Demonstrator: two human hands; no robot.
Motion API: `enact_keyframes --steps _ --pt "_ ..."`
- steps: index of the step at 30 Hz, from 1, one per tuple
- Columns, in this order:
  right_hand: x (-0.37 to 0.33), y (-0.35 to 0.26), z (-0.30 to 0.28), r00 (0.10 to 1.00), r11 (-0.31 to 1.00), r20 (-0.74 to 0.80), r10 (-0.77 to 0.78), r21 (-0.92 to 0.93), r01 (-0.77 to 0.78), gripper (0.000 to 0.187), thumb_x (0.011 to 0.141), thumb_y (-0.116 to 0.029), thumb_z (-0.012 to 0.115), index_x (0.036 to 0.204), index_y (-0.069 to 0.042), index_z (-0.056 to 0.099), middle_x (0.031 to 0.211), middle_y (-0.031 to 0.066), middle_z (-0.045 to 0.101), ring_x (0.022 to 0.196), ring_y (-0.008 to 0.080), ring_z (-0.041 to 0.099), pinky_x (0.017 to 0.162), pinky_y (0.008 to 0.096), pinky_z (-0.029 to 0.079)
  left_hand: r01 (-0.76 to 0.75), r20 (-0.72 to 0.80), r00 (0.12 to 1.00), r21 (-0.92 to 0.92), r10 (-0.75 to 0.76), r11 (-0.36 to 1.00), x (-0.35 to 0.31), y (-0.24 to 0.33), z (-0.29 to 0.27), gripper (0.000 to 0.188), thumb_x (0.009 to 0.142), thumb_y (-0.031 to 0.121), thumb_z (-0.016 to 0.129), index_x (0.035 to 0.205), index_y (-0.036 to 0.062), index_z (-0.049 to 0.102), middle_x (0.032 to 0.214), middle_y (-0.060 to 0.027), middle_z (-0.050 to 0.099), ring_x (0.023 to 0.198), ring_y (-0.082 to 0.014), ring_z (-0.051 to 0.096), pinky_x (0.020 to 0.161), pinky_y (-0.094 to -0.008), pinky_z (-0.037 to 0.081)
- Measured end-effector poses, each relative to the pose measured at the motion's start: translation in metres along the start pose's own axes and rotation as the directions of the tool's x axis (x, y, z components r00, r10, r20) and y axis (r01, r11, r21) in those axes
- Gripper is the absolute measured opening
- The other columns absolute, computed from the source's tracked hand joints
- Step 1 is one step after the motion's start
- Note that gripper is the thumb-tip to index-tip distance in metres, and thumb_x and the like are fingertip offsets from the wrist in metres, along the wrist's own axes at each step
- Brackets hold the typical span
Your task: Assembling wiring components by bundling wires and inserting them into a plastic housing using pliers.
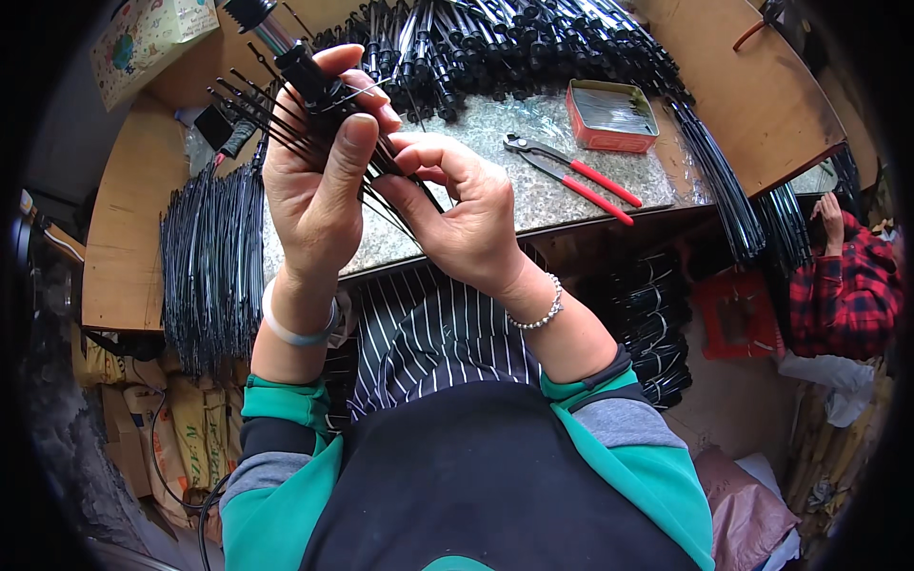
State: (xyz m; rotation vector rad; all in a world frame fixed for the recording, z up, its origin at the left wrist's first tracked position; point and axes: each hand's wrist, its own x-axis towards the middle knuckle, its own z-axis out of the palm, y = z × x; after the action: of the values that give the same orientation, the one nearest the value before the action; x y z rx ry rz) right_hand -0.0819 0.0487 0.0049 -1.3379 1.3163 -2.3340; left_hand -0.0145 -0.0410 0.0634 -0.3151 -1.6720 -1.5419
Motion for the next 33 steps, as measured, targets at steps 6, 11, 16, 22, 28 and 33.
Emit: enact_keyframes --steps 6,11,16,22,28,33 --pt "0.003 -0.001 -0.002 0.999 0.997 0.036 -0.041 -0.063 0.043 0.02 0.075 -0.001 0.069 0.093 0.001 0.059 0.102 0.0125 0.061 0.09 0.0163 0.061 0.078 0.0275 0.051 -0.02 -0.007 1.0 0.001 0.02 1.0 0.001 0.002 0.003 0.04 0.09 0.014 0.054 0.124 -0.0014 0.041 0.095 -0.0046 0.054 0.083 -0.0096 0.052 0.077 -0.0222 0.043" --pt "-0.003 -0.009 0.01 0.991 1.0 -0.131 -0.014 0.006 0.015 0.018 0.074 0.001 0.07 0.09 0.001 0.061 0.1 0.0138 0.063 0.089 0.0179 0.062 0.077 0.0281 0.051 -0.027 0.022 0.999 0.044 0.026 0.999 0.0 0.002 0.0 0.039 0.09 0.012 0.052 0.125 -0.0022 0.04 0.092 -0.0044 0.054 0.08 -0.0089 0.052 0.074 -0.0219 0.043" --pt "-0.004 0.0 0.007 0.963 0.959 -0.077 -0.258 -0.145 0.245 0.017 0.072 0.004 0.069 0.087 0.001 0.061 0.094 0.0151 0.065 0.088 0.0203 0.063 0.077 0.0302 0.05 -0.105 -0.005 0.994 0.127 0.107 0.986 -0.002 -0.001 0.0 0.041 0.09 0.007 0.05 0.126 -0.0039 0.035 0.086 -0.0041 0.053 0.071 -0.0067 0.052 0.067 -0.0182 0.044" --pt "-0.006 -0.004 0.009 0.969 0.947 -0.076 -0.233 -0.246 0.208 0.017 0.072 0.003 0.069 0.087 0.001 0.061 0.09 0.0138 0.065 0.084 0.0188 0.063 0.074 0.0289 0.05 -0.184 -0.018 0.979 0.35 0.203 0.918 -0.002 0.005 0.008 0.048 0.091 0.007 0.048 0.131 -0.0065 0.025 0.079 -0.0052 0.053 0.064 -0.0068 0.052 0.062 -0.0189 0.046" --pt "-0.011 -0.011 0.009 0.994 0.957 -0.075 -0.08 -0.284 0.055 0.016 0.077 0.005 0.064 0.091 0.003 0.058 0.093 0.0107 0.063 0.082 0.0159 0.061 0.081 0.0264 0.046 -0.17 -0.053 0.98 0.287 0.193 0.943 -0.001 -0.004 0.004 0.05 0.09 0.006 0.047 0.132 -0.0068 0.022 0.076 -0.0063 0.054 0.06 -0.0073 0.052 0.058 -0.0191 0.047" --pt "-0.01 -0.002 -0.002 0.958 0.873 0.102 -0.268 -0.395 0.287 0.029 0.077 -0.005 0.068 0.101 0.003 0.053 0.102 0.0126 0.058 0.093 0.0173 0.057 0.085 0.0294 0.043 -0.213 -0.052 0.97 0.3 0.239 0.93 0.001 -0.001 0.005 0.053 0.089 0.004 0.044 0.134 -0.0043 0.018 0.071 -0.0064 0.052 0.052 -0.0068 0.05 0.051 -0.019 0.046"
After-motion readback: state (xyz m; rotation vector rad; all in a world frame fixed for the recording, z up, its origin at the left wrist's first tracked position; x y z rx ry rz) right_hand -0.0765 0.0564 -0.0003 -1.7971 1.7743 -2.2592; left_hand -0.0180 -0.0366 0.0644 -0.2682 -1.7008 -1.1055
